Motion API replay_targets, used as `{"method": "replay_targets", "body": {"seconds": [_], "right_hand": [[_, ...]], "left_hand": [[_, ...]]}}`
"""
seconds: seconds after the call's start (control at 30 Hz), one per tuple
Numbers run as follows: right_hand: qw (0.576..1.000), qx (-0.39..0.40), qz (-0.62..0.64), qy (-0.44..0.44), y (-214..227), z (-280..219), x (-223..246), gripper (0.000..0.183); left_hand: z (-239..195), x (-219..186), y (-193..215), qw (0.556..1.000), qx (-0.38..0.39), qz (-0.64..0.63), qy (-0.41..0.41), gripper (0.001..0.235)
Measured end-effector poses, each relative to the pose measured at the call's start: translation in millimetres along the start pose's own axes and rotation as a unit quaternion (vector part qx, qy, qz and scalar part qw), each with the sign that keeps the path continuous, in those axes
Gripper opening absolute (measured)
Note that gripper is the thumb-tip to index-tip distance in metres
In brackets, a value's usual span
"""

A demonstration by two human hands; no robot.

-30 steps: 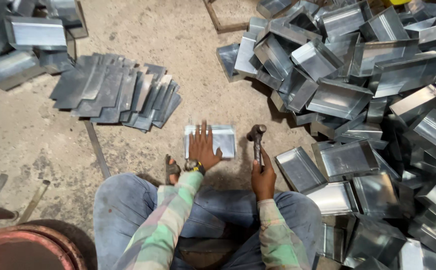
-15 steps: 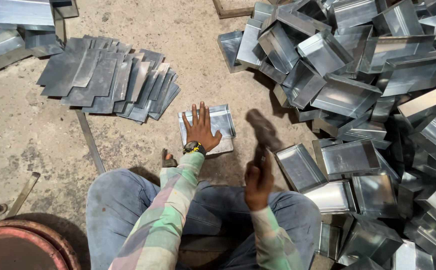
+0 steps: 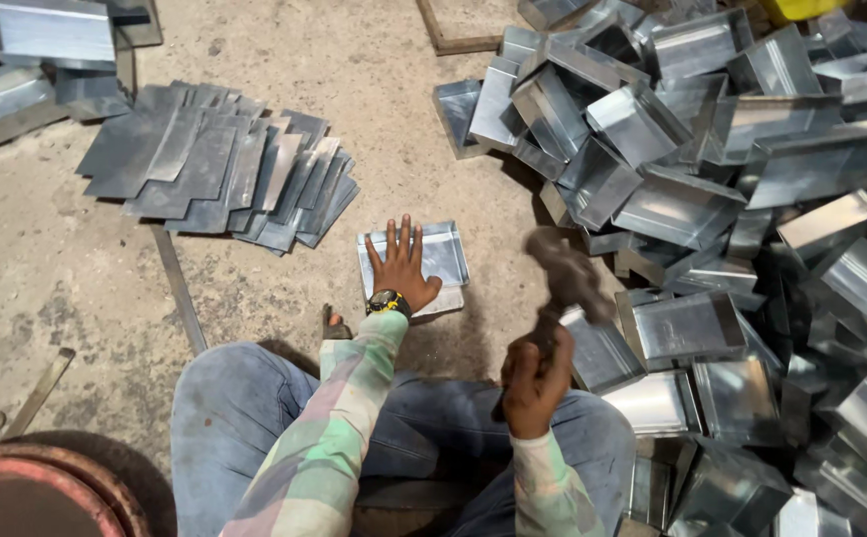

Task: The person shapes and flattens metal trays using a hammer while sitting on the floor, handling one tray at a time from a large pile.

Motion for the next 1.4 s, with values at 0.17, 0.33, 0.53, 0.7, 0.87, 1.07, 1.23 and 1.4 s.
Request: {"method": "replay_targets", "body": {"seconds": [0.17, 0.33, 0.53, 0.7, 0.87, 1.07, 1.23, 1.4], "right_hand": [[0.991, 0.013, -0.129, 0.032, -6.4, 1.7, -33.1, 0.04], [0.917, 0.054, -0.389, -0.066, 11.7, 3.8, -79.0, 0.041], [0.945, 0.006, -0.283, -0.163, 24.8, 2.3, -86.5, 0.034], [0.927, 0.063, -0.359, -0.091, 16.5, 12.6, -101.8, 0.034], [0.965, 0.075, -0.234, -0.095, 3.5, 6.6, -45.0, 0.039], [0.994, 0.053, 0.011, 0.096, -22.2, 9.1, 4.7, 0.041], [0.945, 0.08, -0.318, -0.013, -18.9, 19.4, -82.9, 0.036], [0.936, 0.001, -0.347, -0.063, 9.2, 21.7, -85.5, 0.032]], "left_hand": [[-4.6, -1.2, 1.3, 1.0, 0.008, 0.0, 0.006, 0.106], [-0.6, -2.6, -0.4, 0.998, 0.034, -0.037, 0.032, 0.103], [-5.0, 0.7, -8.8, 0.998, 0.057, 0.004, 0.029, 0.08], [-7.5, -4.3, 0.0, 0.999, 0.029, -0.016, 0.017, 0.081], [-38.9, -11.6, 6.6, 0.997, 0.072, -0.024, 0.01, 0.082], [-64.9, -18.7, 18.6, 0.995, 0.087, -0.037, 0.011, 0.083], [-69.0, -20.3, 17.1, 0.996, 0.08, -0.03, 0.006, 0.08], [-60.6, -19.7, 6.2, 0.998, 0.041, -0.039, 0.009, 0.073]]}}
Point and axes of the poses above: each hand's wrist, its own z-axis towards the middle knuckle, its own y-axis out of the back of the hand, x = y × z, the point moved 5 cm from there along z, towards the middle knuckle, and after that the axes turned 1 degree about -y, right-handed, at the moved point
